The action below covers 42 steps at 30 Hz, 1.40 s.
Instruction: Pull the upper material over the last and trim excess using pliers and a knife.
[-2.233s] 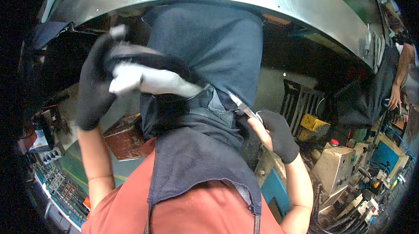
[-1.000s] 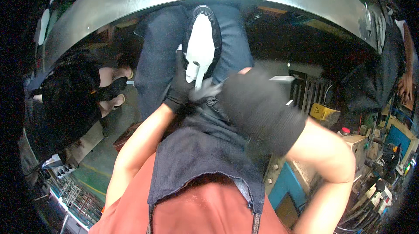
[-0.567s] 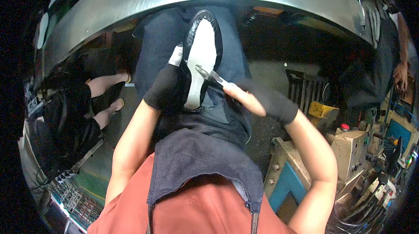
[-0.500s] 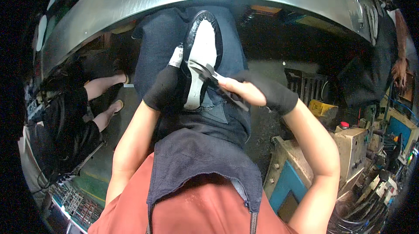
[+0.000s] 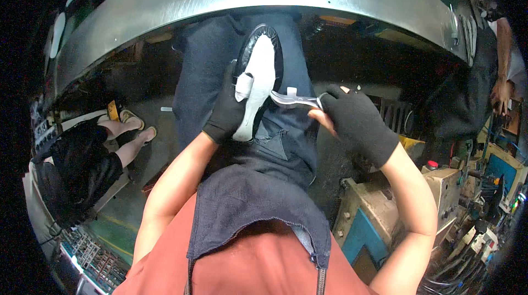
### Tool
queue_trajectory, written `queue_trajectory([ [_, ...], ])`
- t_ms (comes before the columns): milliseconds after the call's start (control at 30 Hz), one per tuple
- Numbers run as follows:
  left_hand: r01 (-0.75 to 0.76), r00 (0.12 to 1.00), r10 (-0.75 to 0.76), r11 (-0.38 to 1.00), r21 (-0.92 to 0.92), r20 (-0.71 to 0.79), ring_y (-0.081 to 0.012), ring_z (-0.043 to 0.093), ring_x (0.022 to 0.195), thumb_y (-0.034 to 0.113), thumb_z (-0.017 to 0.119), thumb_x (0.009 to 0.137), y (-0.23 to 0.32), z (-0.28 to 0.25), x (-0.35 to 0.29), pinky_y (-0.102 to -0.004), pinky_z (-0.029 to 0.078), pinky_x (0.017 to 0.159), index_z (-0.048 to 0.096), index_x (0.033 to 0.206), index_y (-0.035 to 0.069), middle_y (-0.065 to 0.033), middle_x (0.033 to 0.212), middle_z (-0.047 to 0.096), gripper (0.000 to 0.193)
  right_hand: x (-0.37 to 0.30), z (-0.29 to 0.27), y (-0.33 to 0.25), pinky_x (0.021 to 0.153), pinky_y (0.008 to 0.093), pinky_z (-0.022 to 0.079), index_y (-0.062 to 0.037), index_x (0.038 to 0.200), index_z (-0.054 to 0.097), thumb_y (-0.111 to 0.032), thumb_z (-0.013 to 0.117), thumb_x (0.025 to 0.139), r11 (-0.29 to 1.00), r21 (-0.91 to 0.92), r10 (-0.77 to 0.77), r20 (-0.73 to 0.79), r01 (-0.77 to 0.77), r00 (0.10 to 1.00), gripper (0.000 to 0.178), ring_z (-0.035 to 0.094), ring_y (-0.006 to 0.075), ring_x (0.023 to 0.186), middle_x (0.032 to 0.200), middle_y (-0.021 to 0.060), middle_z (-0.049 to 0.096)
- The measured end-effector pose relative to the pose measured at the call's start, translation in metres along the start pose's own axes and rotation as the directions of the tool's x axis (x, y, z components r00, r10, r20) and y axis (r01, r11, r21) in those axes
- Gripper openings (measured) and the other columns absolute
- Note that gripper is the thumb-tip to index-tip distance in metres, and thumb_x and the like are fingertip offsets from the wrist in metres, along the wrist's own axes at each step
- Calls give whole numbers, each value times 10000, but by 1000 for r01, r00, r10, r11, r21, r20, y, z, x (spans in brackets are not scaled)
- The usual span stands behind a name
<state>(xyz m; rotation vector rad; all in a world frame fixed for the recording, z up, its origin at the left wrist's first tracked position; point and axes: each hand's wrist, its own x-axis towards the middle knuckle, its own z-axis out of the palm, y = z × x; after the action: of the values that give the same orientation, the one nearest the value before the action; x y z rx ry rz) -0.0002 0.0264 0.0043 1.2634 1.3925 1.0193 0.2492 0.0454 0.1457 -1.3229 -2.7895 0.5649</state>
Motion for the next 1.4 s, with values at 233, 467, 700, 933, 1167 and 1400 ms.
queue_trajectory([
  [233, 207, 908, -134, 968, -146, 396, -284, 454, 1303, 218, 842, 747, 55, -32, -18, -350, 329, 1120, 155, 1501, -20, -208, 1421, 417, 1048, 41, -18, -78, 629, 431, 521, -44, 860, 616, -429, 592, 918, 897, 237, -366, -73, 373, 928, 390, 653, 346, 718, 839, 136, 631],
  [467, -445, 831, 346, 883, 146, 436, -291, 389, 1350, 300, 846, 748, 44, -41, -15, -398, 347, 1111, 148, 1498, 2, -217, 1449, 363, 1067, 26, -17, -71, 613, 421, 536, -61, 818, 650, -458, 518, 957, 989, 67, -141, 117, 134, 983, 440, 677, 316, 714, 786, 137, 651],
  [700, -45, 926, 37, 999, 12, 375, -369, 300, 1423, 404, 864, 700, 5, -28, -15, -419, 286, 1153, -29, 1514, -30, -301, 1510, 253, 1284, 9, 33, -38, 634, 415, 524, -66, 798, 623, -465, 587, 922, 994, 77, 69, 164, -82, 984, 419, 677, 307, 762, 761, 155, 640],
  [933, -24, 903, 46, 998, -58, 428, -370, 301, 1429, 364, 874, 685, 29, -35, -10, -407, 310, 1140, -27, 1513, -21, -290, 1546, 215, 1284, -3, 73, -23, 659, 393, 501, -32, 875, 649, -459, 535, 969, 870, 454, 172, 89, -193, 981, 452, 638, 293, 679, 756, 161, 645],
  [1167, 146, 892, -134, 989, 6, 432, -300, 139, 1486, 313, 863, 694, 39, -38, -10, -377, 181, 1196, -39, 1538, -17, -227, 1592, 123, 1279, -57, 120, -70, 638, 300, 477, -66, 786, 594, -604, 269, 1022, -61, 842, 634, 447, -536, 630, 672, 595, 143, 613, 656, 28, 579],
  [1400, 464, 807, -192, 792, -398, 558, -247, 449, 1325, 309, 763, 754, 41, -40, 7, -382, 368, 1103, 334, 1481, 17, -146, 1451, 449, 893, -52, 183, -75, 683, 316, 472, -78, 673, 651, -684, 142, 985, -159, 858, 727, 436, -487, 531, 850, 584, 152, 624, 603, 44, 602],
])
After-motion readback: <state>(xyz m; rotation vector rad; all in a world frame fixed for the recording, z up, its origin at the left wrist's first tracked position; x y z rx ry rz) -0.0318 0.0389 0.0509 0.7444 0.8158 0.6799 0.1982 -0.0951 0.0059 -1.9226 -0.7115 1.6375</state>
